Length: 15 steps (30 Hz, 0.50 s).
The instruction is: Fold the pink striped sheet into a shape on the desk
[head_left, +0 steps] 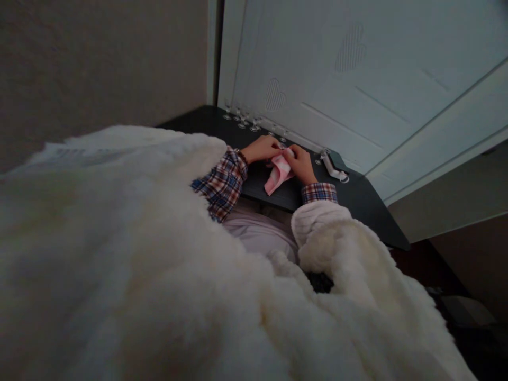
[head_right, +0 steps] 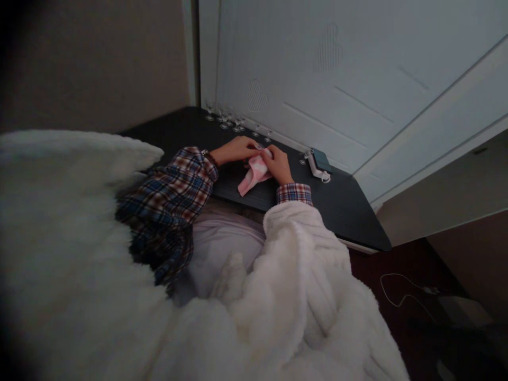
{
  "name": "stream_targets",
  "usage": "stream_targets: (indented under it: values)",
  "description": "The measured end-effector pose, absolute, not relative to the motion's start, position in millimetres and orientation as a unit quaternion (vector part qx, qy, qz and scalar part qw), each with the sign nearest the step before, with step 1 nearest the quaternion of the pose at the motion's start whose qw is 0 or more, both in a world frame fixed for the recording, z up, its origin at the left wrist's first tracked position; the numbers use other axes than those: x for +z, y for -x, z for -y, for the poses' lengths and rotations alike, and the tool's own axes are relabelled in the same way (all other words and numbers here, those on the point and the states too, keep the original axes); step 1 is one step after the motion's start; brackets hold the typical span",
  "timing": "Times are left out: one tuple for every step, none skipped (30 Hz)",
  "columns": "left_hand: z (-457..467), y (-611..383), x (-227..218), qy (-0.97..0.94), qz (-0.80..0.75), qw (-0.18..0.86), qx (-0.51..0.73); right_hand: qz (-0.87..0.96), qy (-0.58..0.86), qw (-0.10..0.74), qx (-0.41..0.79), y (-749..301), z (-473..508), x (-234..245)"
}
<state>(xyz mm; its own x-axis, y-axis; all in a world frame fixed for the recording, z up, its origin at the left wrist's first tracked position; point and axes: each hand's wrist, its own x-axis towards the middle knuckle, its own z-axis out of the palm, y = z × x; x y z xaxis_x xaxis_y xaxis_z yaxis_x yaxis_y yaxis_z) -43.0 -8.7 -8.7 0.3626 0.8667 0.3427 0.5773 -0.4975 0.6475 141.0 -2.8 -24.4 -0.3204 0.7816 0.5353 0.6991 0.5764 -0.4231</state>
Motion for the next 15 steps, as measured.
stream_targets:
  values:
    - [8.5, 43.1, -9.0, -0.797, -0.451, 0.216, 0.338, 0.811, 0.455, 0.363, 0.058, -141.2, 2.9, -24.6]
    - [8.2, 43.3, -9.2, -0.798, -0.45, 0.216, 0.338, 0.812, 0.453, 0.364, 0.059, -141.3, 3.0, -24.7]
    - [7.9, 43.4, -9.4, -0.798, -0.45, 0.216, 0.338, 0.812, 0.451, 0.365, 0.059, -141.5, 3.3, -24.7]
    - [7.6, 43.6, -9.7, -0.799, -0.45, 0.214, 0.337, 0.812, 0.451, 0.366, 0.06, -141.6, 3.5, -24.6]
    - [7.2, 43.7, -9.9, -0.799, -0.45, 0.212, 0.337, 0.812, 0.451, 0.366, 0.059, -141.6, 3.7, -24.6]
    - [6.9, 43.7, -10.2, -0.799, -0.451, 0.209, 0.338, 0.812, 0.451, 0.365, 0.059, -141.7, 3.8, -24.6]
    - [6.6, 43.8, -10.4, -0.8, -0.451, 0.207, 0.339, 0.812, 0.453, 0.365, 0.058, -141.8, 3.8, -24.6]
    - [6.3, 43.7, -10.7, -0.8, -0.449, 0.207, 0.34, 0.811, 0.453, 0.365, 0.058, -141.8, 3.6, -24.7]
    - [6.2, 43.6, -10.9, -0.799, -0.448, 0.209, 0.341, 0.811, 0.454, 0.365, 0.057, -141.9, 3.4, -24.8]
    - [6.3, 43.5, -11.0, -0.798, -0.448, 0.212, 0.342, 0.811, 0.453, 0.365, 0.058, -142.0, 3.0, -25.0]
    - [6.6, 43.3, -11.0, -0.797, -0.448, 0.215, 0.344, 0.812, 0.453, 0.364, 0.059, -142.1, 2.6, -25.2]
    - [7.0, 43.1, -10.9, -0.794, -0.449, 0.218, 0.346, 0.812, 0.452, 0.364, 0.06, -142.1, 2.3, -25.4]
    - [7.5, 43.0, -10.7, -0.792, -0.45, 0.22, 0.348, 0.811, 0.453, 0.364, 0.06, -142.1, 2.1, -25.5]
    - [8.1, 42.9, -10.3, -0.79, -0.45, 0.223, 0.351, 0.811, 0.455, 0.364, 0.06, -142.0, 2.0, -25.5]
    - [8.6, 42.8, -10.0, -0.789, -0.449, 0.225, 0.354, 0.81, 0.456, 0.364, 0.059, -142.0, 2.1, -25.4]
